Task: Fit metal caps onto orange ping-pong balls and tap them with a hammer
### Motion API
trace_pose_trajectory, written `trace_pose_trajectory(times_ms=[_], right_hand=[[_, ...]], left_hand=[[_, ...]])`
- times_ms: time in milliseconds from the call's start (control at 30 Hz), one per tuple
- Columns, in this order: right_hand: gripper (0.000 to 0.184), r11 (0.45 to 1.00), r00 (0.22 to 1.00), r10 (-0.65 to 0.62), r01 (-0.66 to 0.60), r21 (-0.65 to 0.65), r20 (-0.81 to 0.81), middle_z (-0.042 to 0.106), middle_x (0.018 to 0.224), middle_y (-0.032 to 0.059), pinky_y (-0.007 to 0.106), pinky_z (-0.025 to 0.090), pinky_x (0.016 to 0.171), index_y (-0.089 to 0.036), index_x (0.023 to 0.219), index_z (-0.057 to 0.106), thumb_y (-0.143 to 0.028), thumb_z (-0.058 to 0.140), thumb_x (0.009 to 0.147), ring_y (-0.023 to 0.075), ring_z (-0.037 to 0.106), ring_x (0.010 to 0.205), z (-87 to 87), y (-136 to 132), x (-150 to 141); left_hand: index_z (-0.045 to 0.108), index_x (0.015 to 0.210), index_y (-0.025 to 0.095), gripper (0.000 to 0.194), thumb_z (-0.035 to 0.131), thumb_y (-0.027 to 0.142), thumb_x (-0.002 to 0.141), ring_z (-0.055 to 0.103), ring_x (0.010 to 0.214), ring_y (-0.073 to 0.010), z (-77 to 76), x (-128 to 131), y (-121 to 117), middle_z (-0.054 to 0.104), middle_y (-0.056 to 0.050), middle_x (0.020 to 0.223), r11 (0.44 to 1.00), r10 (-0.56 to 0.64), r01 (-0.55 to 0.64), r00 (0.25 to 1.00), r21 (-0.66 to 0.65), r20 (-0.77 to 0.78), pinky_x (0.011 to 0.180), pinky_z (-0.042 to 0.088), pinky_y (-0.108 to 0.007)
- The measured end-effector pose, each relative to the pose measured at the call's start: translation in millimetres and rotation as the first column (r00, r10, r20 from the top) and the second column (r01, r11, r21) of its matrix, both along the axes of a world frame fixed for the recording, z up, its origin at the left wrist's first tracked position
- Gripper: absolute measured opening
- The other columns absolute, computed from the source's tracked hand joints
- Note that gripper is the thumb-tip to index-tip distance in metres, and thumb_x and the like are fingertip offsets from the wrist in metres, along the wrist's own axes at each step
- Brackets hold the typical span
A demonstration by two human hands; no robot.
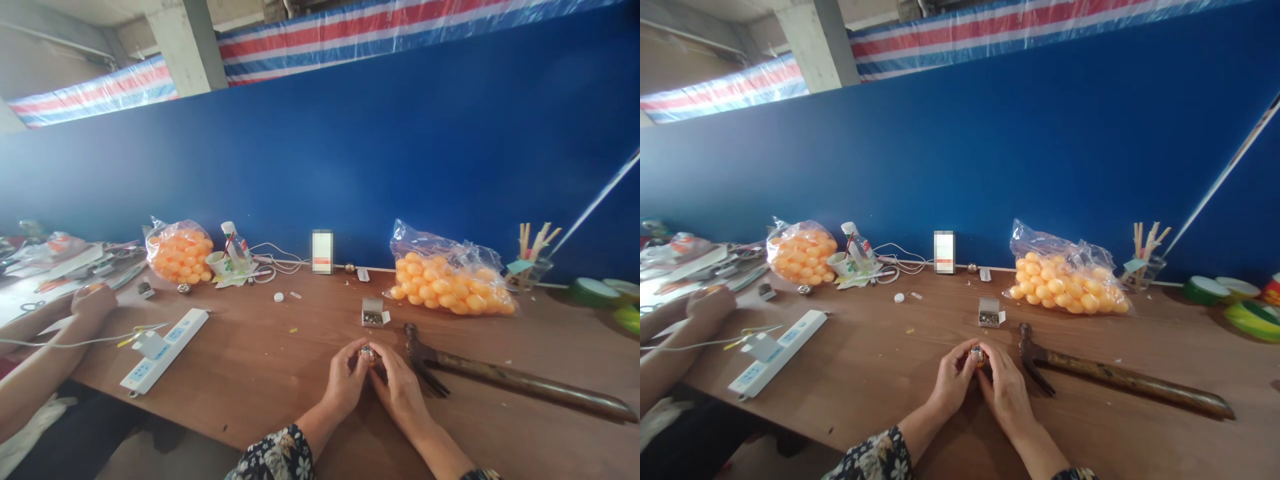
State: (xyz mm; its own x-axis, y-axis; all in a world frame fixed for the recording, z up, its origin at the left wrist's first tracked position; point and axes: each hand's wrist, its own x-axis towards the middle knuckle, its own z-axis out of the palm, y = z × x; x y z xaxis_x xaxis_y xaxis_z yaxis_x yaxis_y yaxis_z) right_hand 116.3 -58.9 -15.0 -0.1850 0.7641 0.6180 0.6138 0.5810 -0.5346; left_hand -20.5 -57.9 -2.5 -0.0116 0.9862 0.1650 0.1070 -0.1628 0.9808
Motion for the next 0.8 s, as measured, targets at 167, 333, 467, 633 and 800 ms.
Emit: trace_pose_trajectory(times_ms=[167,333,467,633,800], right_hand=[[0.031,1.000,1.000,-0.002,0.002,0.014,0.011,0.066,0.107,0.0114,0.038,0.057,0.081,-0.019,0.118,0.052,-0.019,0.047,0.087,0.0230,0.066,0.095,-0.8,0.1,-0.2],[0.032,1.000,1.000,-0.003,0.003,-0.004,0.014,0.065,0.109,0.0112,0.039,0.056,0.083,-0.020,0.119,0.051,-0.018,0.048,0.087,0.0232,0.065,0.098,-3.3,0.3,0.0],[0.033,1.000,1.000,-0.004,0.005,-0.028,0.006,0.065,0.110,0.0117,0.038,0.056,0.083,-0.019,0.120,0.049,-0.018,0.048,0.087,0.0228,0.065,0.097,-5.4,1.1,0.0],[0.034,0.999,1.000,-0.014,0.014,-0.032,-0.005,0.064,0.112,0.0117,0.040,0.055,0.085,-0.019,0.120,0.049,-0.018,0.049,0.087,0.0236,0.063,0.101,-6.1,1.6,0.7],[0.036,0.999,1.000,0.000,-0.001,-0.045,-0.005,0.064,0.113,0.0119,0.039,0.056,0.084,-0.019,0.121,0.049,-0.016,0.048,0.085,0.0239,0.064,0.101,-4.8,0.9,1.5]], left_hand=[[0.067,0.110,0.017,0.036,0.057,0.038,0.082,0.064,0.102,-0.0245,-3.5,-0.2,0.8,0.069,-0.010,0.110,1.000,0.013,-0.014,1.000,-0.012,-0.012,0.093,0.048,-0.038],[0.066,0.110,0.017,0.036,0.056,0.038,0.083,0.065,0.098,-0.0233,-4.5,0.5,1.7,0.070,-0.010,0.108,1.000,0.004,-0.003,1.000,-0.022,0.026,0.090,0.050,-0.036],[0.065,0.111,0.017,0.036,0.056,0.038,0.084,0.064,0.100,-0.0231,-2.2,0.0,1.5,0.069,-0.010,0.110,1.000,-0.023,0.024,0.999,-0.014,0.038,0.091,0.050,-0.035],[0.064,0.113,0.017,0.040,0.059,0.041,0.082,0.065,0.099,-0.0234,-2.0,0.8,0.6,0.069,-0.010,0.110,0.999,-0.027,0.028,0.997,-0.023,0.077,0.091,0.050,-0.036],[0.063,0.113,0.016,0.042,0.062,0.041,0.080,0.064,0.099,-0.0237,-3.5,2.3,0.2,0.069,-0.011,0.109,0.999,-0.035,0.038,0.995,-0.024,0.098,0.091,0.050,-0.036]])
